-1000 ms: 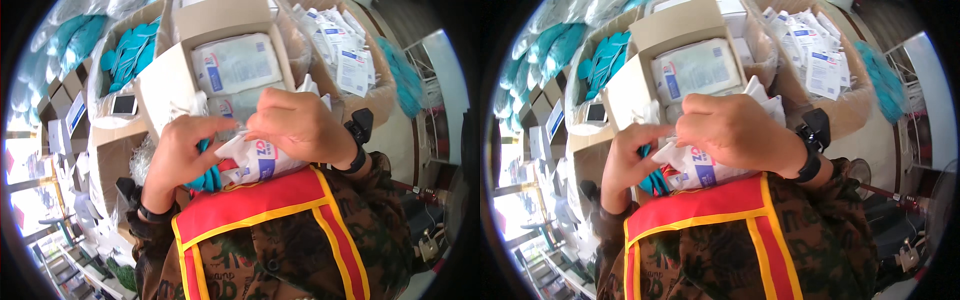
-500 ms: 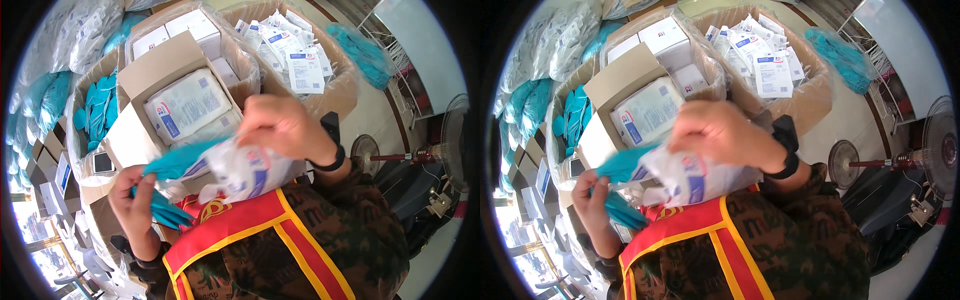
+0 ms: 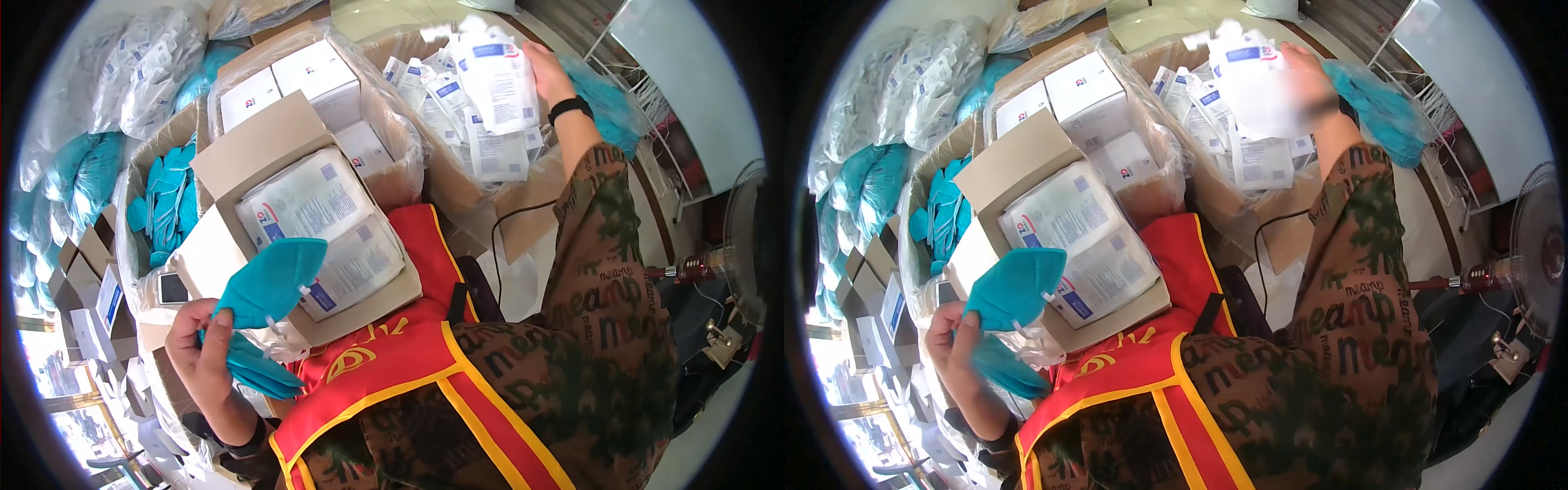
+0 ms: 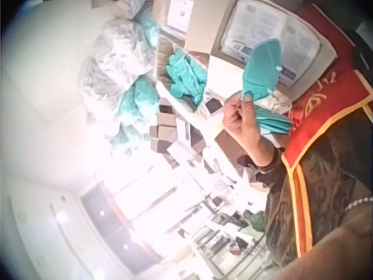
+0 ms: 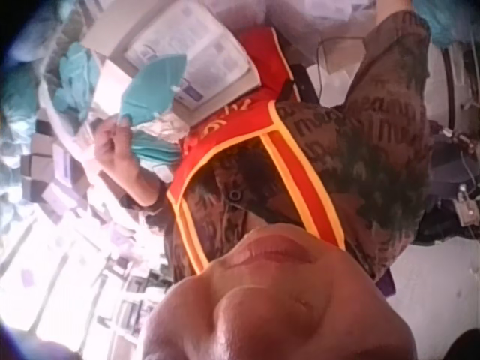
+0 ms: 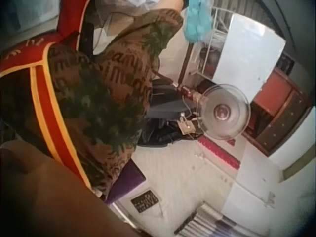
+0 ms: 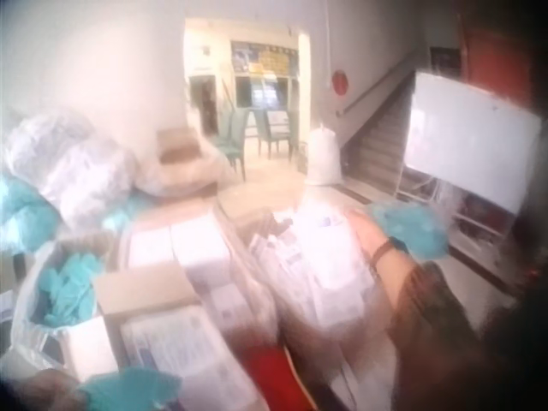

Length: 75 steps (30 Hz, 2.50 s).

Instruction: The recorder is grouping teal-colored masks and placing them into cardboard boxes alongside individually wrapped white masks.

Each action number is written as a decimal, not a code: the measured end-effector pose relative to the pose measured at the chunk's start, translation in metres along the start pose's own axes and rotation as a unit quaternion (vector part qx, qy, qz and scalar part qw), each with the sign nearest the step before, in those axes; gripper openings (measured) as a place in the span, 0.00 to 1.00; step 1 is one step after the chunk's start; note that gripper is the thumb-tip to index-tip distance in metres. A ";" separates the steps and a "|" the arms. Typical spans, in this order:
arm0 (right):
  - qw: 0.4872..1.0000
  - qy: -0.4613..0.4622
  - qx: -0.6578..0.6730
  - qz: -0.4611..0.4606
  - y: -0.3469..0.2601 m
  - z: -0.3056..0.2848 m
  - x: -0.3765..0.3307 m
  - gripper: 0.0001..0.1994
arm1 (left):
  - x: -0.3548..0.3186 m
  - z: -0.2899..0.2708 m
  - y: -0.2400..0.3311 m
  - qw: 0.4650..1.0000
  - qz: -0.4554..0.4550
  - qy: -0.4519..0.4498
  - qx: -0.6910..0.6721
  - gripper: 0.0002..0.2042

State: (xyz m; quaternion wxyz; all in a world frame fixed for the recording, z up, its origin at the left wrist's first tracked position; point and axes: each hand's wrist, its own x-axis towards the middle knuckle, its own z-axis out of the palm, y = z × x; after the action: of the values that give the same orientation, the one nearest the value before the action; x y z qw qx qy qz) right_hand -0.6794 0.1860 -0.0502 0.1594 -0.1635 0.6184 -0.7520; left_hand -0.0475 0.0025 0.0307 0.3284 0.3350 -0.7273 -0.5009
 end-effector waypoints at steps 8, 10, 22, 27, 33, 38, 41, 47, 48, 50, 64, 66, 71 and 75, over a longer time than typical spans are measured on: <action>0.967 0.002 -0.228 -0.114 0.016 0.036 -0.034 0.25 | 0.003 0.002 -0.014 0.997 -0.070 0.015 -0.008 0.04; 0.975 -0.091 -0.189 -0.075 -0.005 0.076 -0.084 0.22 | 0.007 0.009 -0.013 0.998 -0.059 0.008 -0.008 0.04; 0.826 -0.469 -0.174 -0.258 -0.034 0.253 -0.322 0.14 | 0.013 0.028 -0.017 0.967 -0.071 0.052 -0.239 0.09; 0.820 -0.459 -0.142 -0.311 -0.021 0.277 -0.356 0.13 | 0.019 0.033 -0.040 0.905 -0.119 0.160 -0.376 0.20; 0.795 -0.502 -0.144 -0.308 -0.015 0.280 -0.372 0.24 | 0.027 0.040 -0.053 0.918 -0.116 0.150 -0.348 0.20; 0.759 -0.530 -0.218 -0.309 -0.019 0.277 -0.371 0.39 | 0.027 0.044 -0.058 0.881 -0.151 0.129 -0.429 0.18; 0.786 -0.520 -0.198 -0.267 -0.019 0.267 -0.351 0.37 | 0.013 0.048 -0.035 0.892 -0.151 0.102 -0.414 0.19; 0.786 -0.583 -0.183 -0.095 -0.015 0.237 -0.346 0.35 | -0.033 0.049 -0.045 0.940 -0.127 -0.010 -0.316 0.19; 0.790 -0.586 -0.178 -0.018 -0.009 0.229 -0.353 0.33 | -0.041 0.052 -0.046 0.930 -0.168 -0.011 -0.328 0.20; 0.785 -0.590 -0.189 -0.024 0.001 0.218 -0.362 0.33 | -0.054 0.052 -0.047 0.923 -0.229 -0.022 -0.310 0.23; 0.813 -0.492 -0.188 -0.250 -0.003 0.243 -0.364 0.32 | -0.043 0.046 -0.037 0.898 -0.173 -0.012 -0.405 0.26; 0.806 -0.494 -0.186 -0.269 -0.004 0.250 -0.370 0.32 | -0.041 0.047 -0.045 0.891 -0.150 -0.014 -0.428 0.26; 0.796 -0.486 -0.169 -0.318 -0.019 0.258 -0.349 0.31 | -0.021 0.049 -0.032 0.905 -0.127 0.000 -0.406 0.30; 0.825 -0.505 -0.077 -0.243 -0.051 0.255 -0.320 0.30 | -0.006 0.048 -0.019 0.912 0.030 -0.038 -0.407 0.42</action>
State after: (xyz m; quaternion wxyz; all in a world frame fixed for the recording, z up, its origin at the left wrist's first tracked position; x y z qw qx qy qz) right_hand -0.2817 0.1127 0.0305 0.2484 -0.6771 0.4479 -0.5284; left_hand -0.0804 0.0269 -0.0022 0.4229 0.1311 -0.4821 -0.7560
